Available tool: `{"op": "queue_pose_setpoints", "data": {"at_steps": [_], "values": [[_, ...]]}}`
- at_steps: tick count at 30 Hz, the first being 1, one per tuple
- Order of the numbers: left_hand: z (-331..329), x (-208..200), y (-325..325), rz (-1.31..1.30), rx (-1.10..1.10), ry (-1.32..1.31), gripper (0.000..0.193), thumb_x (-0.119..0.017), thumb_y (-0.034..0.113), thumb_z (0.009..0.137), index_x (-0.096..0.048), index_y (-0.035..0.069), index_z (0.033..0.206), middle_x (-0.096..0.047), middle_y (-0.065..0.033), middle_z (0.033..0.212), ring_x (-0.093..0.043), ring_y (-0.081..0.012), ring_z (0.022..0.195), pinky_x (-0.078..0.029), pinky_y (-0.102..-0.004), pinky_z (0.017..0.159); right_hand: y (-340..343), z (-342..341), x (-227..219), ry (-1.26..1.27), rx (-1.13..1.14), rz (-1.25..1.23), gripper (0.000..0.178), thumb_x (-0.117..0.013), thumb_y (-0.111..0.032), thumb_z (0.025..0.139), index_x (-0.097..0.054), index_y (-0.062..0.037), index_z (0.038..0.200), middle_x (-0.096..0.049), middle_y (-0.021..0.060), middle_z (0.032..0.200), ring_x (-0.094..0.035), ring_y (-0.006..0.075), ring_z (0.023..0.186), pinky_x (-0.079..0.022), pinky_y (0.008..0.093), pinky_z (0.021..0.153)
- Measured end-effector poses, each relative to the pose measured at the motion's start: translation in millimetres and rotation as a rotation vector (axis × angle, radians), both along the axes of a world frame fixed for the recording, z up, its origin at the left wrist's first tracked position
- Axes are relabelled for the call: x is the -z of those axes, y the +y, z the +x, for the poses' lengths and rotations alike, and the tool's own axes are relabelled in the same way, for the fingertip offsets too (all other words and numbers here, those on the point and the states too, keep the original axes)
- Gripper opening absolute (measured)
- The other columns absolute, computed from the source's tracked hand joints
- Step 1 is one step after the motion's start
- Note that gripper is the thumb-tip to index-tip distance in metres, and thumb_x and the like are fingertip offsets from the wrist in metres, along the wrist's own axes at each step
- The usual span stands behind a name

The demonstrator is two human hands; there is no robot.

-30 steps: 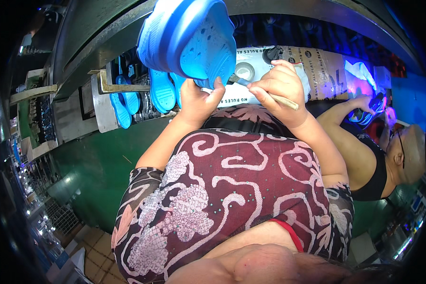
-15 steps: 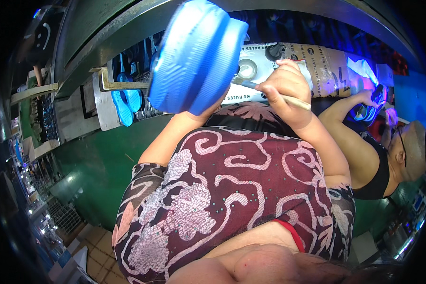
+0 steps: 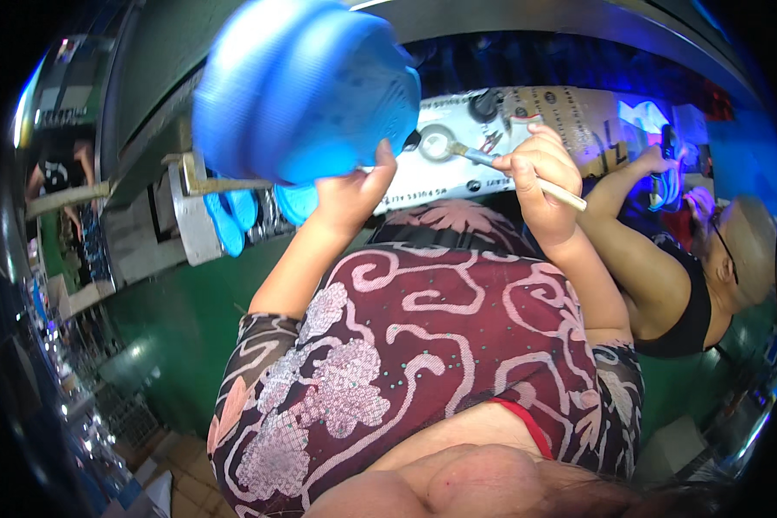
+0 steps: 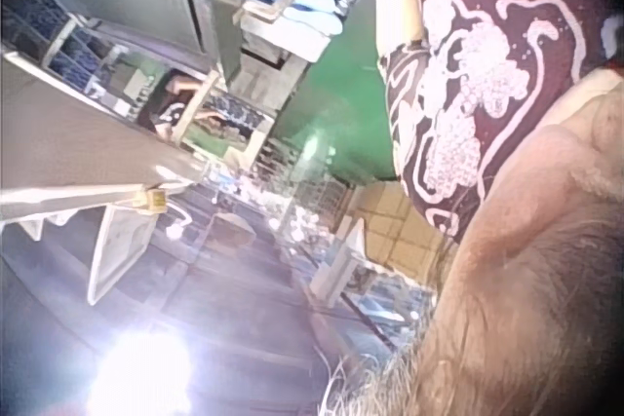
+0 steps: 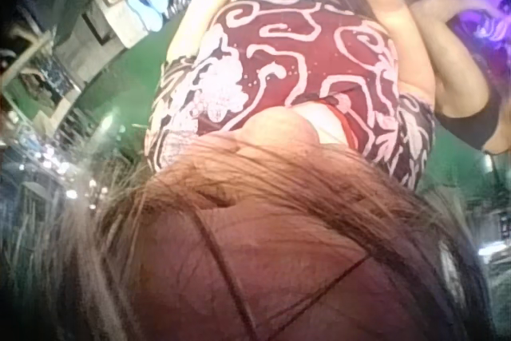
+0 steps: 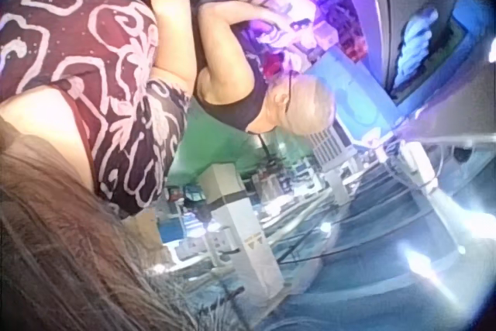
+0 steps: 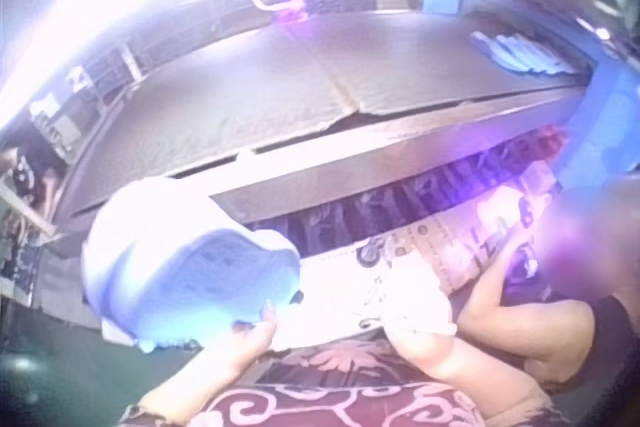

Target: The person applies adhesive to shoe soles using a brush and places the soles onto the conveyor above.

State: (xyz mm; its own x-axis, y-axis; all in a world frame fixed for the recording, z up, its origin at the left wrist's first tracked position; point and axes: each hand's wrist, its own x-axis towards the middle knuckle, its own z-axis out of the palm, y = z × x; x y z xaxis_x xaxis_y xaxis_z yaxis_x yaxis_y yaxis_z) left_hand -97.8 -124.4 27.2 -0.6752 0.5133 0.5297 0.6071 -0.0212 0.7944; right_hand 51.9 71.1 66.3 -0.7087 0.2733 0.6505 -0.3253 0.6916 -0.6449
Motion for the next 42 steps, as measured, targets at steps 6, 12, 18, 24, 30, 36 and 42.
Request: {"op": "queue_pose_setpoints", "data": {"at_steps": [6,12,18,24,30,36,42], "values": [[-9.7,-80.4,23.9,-0.114,0.481,-0.754,0.064,-0.065,0.017,0.077,-0.032,-0.004,0.127,-0.055,-0.0132,0.109,-0.054,-0.0177,0.098,-0.048,-0.0303,0.08,19.5,42.9,21.9,-0.063,0.285,-0.245,0.022,-0.054,-0.008,0.085,-0.063,0.0004,0.067,-0.058,0.0087,0.062,-0.052,0.0222,0.06,-0.041,0.032,0.066],[-31.6,-124.0,177.9,-0.168,1.213,-0.982,0.059,-0.065,0.012,0.076,-0.034,-0.008,0.122,-0.057,-0.0218,0.102,-0.064,-0.0186,0.066,-0.054,-0.0217,0.049,5.1,59.2,41.1,-0.17,0.424,-0.517,0.029,-0.05,-0.016,0.09,-0.064,0.0015,0.071,-0.055,0.0065,0.06,-0.052,0.0146,0.058,-0.042,0.0274,0.058],[-35.9,-127.3,268.3,0.39,0.915,-1.325,0.046,-0.064,0.009,0.081,-0.041,-0.009,0.117,-0.047,-0.0292,0.118,-0.053,-0.035,0.106,-0.047,-0.0363,0.094,4.4,53.4,55.4,-0.131,0.386,-0.534,0.029,-0.051,-0.018,0.091,-0.064,0.0012,0.074,-0.056,0.0061,0.062,-0.052,0.0128,0.058,-0.041,0.0261,0.058],[-59.4,-27.3,92.1,-0.143,0.594,-0.793,0.043,-0.056,0.026,0.088,-0.046,0.002,0.122,-0.059,-0.0146,0.102,-0.06,-0.0239,0.097,-0.048,-0.0327,0.086,4.8,57.2,63.0,-0.129,0.395,-0.622,0.027,-0.052,-0.017,0.09,-0.064,0.0014,0.074,-0.058,0.0056,0.063,-0.053,0.0118,0.058,-0.042,0.0247,0.057],[-97.5,166.2,-164.5,-0.621,-0.655,0.186,0.031,-0.069,0.019,0.071,-0.058,-0.001,0.092,-0.058,-0.0184,0.096,-0.056,-0.0348,0.089,-0.042,-0.0424,0.085,3.2,48.6,63.5,-0.228,0.277,-0.648,0.029,-0.048,-0.017,0.092,-0.063,0.0026,0.076,-0.061,0.0072,0.071,-0.054,0.0114,0.063,-0.043,0.0243,0.06],[-102.3,257.0,-229.6,-0.745,-0.785,-0.335,0.063,-0.071,0.032,0.071,-0.048,-0.003,0.118,-0.055,-0.0247,0.112,-0.054,-0.0351,0.103,-0.041,-0.0419,0.09,-0.4,31.6,57.5,-0.243,0.074,-0.679,0.027,-0.053,-0.018,0.089,-0.064,0.0024,0.075,-0.06,0.0067,0.068,-0.056,0.0125,0.061,-0.044,0.0242,0.059],[-99.1,238.0,-236.9,-0.732,-0.489,-0.295,0.062,-0.062,0.034,0.079,-0.042,0.0,0.127,-0.058,-0.0222,0.111,-0.055,-0.0337,0.105,-0.041,-0.0391,0.091,-4.7,23.7,71.1,-0.263,0.033,-0.727,0.025,-0.052,-0.014,0.09,-0.063,0.0031,0.076,-0.061,0.007,0.072,-0.056,0.0111,0.064,-0.045,0.0235,0.06]]}}
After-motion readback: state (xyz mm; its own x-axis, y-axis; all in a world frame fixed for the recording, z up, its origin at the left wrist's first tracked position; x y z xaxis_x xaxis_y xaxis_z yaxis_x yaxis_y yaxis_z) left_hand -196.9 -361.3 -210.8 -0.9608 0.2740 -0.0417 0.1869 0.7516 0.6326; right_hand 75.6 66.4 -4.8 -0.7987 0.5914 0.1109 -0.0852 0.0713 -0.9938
